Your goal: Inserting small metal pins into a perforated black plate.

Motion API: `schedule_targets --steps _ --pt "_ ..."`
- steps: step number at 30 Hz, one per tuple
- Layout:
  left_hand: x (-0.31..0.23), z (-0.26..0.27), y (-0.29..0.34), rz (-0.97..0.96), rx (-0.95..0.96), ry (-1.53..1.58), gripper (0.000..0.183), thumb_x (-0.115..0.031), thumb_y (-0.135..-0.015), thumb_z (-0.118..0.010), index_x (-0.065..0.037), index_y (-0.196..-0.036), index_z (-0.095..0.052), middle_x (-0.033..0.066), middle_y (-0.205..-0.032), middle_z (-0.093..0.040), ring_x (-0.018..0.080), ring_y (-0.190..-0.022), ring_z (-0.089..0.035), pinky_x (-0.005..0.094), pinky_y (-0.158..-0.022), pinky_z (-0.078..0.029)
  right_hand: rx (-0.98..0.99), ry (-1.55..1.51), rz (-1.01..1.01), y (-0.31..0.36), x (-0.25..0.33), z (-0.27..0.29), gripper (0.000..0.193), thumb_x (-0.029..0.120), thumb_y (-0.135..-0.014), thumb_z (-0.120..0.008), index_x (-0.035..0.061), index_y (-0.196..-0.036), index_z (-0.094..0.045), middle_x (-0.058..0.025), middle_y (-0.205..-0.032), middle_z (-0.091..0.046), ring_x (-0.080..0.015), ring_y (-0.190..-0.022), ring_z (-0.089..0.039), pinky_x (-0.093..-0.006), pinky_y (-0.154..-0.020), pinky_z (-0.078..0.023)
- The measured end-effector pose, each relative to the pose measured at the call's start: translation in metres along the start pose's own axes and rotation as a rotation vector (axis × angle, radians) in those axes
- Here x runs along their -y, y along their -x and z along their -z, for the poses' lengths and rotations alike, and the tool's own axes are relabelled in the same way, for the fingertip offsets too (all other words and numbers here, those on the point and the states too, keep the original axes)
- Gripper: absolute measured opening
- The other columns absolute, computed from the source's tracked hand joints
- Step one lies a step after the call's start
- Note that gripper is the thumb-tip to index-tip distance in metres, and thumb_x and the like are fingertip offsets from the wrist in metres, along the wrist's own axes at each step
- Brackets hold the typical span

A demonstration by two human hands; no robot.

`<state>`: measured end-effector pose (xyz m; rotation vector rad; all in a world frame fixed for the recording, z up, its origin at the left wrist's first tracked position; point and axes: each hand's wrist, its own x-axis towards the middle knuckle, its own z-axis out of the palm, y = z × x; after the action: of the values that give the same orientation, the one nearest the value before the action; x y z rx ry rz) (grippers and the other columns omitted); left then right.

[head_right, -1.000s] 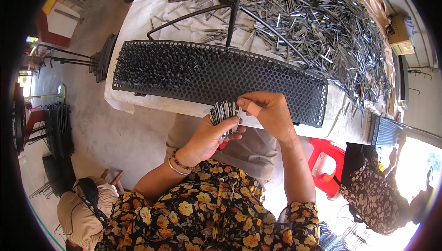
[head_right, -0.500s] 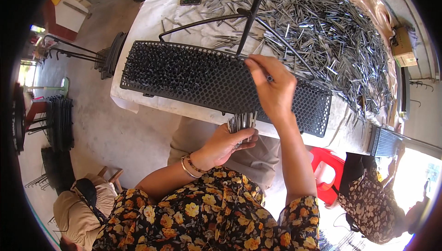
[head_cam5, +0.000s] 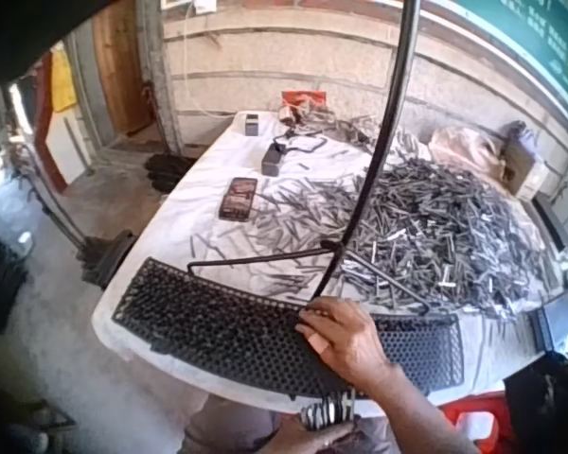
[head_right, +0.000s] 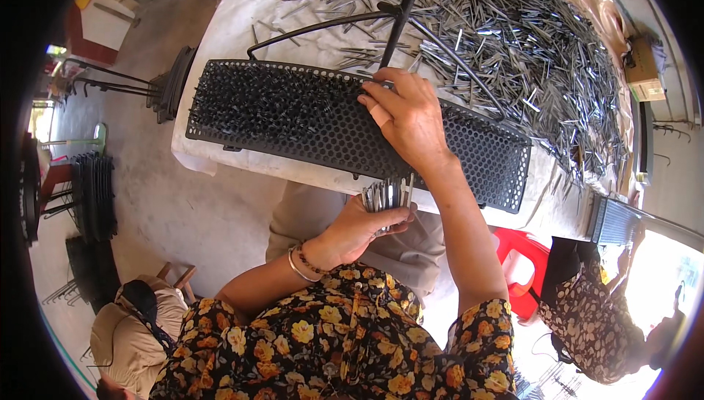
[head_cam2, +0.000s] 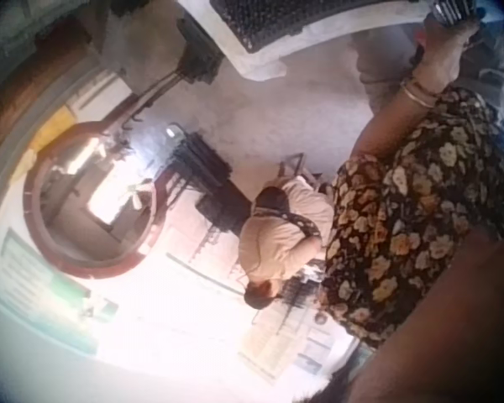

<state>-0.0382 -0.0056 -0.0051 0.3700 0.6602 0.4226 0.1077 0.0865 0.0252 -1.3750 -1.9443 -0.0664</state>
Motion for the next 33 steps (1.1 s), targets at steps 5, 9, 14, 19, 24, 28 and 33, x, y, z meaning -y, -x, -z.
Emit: schedule_targets --steps 5,9,14,19,24,28,33 --pt "0.002 -0.001 0.002 -0.044 -0.009 -0.005 0.021 -0.006 -0.084 -0.065 -0.006 -0.104 -0.060 0.0041 -0.097 -0.065 0.0125 -0.086 -0.063 0.0285 -0.077 -0.053 0.049 -0.269 -0.427 0.017 0.022 0.052 0.015 0.014 -0.079 -0.069 0.0020 -0.088 -0.069 -0.0101 -0.080 -0.064 -0.0224 -0.066 -0.061 -0.0313 -0.058 -0.047" --pt "-0.004 -0.006 0.004 -0.119 -0.037 0.010 0.022 -0.008 -0.085 -0.064 -0.005 -0.106 -0.060 0.0045 -0.097 -0.065 0.0127 -0.088 -0.062 0.0282 -0.078 -0.053 0.500 -0.374 -0.679 0.043 0.029 0.074 0.016 0.011 -0.078 -0.070 -0.0010 -0.089 -0.069 -0.0092 -0.078 -0.067 -0.0146 -0.065 -0.061 -0.0262 -0.058 -0.047" --pt "-0.004 -0.007 0.003 -0.068 -0.029 0.039 0.017 -0.011 -0.088 -0.061 -0.004 -0.104 -0.059 0.0045 -0.097 -0.064 0.0145 -0.090 -0.062 0.0299 -0.079 -0.053 0.195 -0.590 -0.831 0.036 0.028 0.068 0.013 0.006 -0.083 -0.065 -0.0033 -0.091 -0.068 -0.0040 -0.079 -0.067 -0.0075 -0.069 -0.059 -0.0210 -0.062 -0.047" --pt "-0.004 -0.005 -0.005 -0.019 -0.015 0.016 0.013 -0.011 -0.089 -0.059 -0.004 -0.100 -0.061 0.0035 -0.094 -0.064 0.0147 -0.086 -0.062 0.0307 -0.080 -0.053 -0.192 -0.417 -0.523 0.019 0.010 0.020 0.017 0.007 -0.082 -0.068 -0.0013 -0.096 -0.067 -0.0034 -0.079 -0.066 -0.0078 -0.070 -0.060 -0.0204 -0.066 -0.047" --pt "-0.007 -0.004 0.001 0.021 -0.036 -0.023 0.014 -0.013 -0.088 -0.060 -0.005 -0.100 -0.061 0.0033 -0.094 -0.065 0.0149 -0.087 -0.063 0.0304 -0.077 -0.053 -0.214 -0.260 -0.376 0.007 0.006 0.000 0.014 0.006 -0.077 -0.071 0.0029 -0.090 -0.068 -0.0093 -0.081 -0.066 -0.0185 -0.066 -0.061 -0.0265 -0.062 -0.049" --pt "-0.010 -0.005 0.003 0.095 -0.056 -0.006 0.015 -0.014 -0.088 -0.061 -0.007 -0.101 -0.061 0.0039 -0.096 -0.066 0.0148 -0.089 -0.063 0.0304 -0.075 -0.053 -0.203 -0.147 -0.315 0.008 0.002 -0.005 0.013 0.009 -0.077 -0.071 0.0044 -0.089 -0.068 -0.0079 -0.081 -0.067 -0.0219 -0.070 -0.062 -0.0297 -0.066 -0.049" --pt "-0.002 0.001 0.001 0.063 -0.034 0.016 0.016 -0.014 -0.086 -0.064 -0.008 -0.101 -0.061 0.0033 -0.095 -0.065 0.0150 -0.088 -0.063 0.0306 -0.075 -0.053 -0.200 -0.070 -0.219 0.005 0.002 -0.006 0.012 0.012 -0.076 -0.072 0.0067 -0.086 -0.069 -0.0060 -0.079 -0.067 -0.0232 -0.071 -0.060 -0.0333 -0.070 -0.045"
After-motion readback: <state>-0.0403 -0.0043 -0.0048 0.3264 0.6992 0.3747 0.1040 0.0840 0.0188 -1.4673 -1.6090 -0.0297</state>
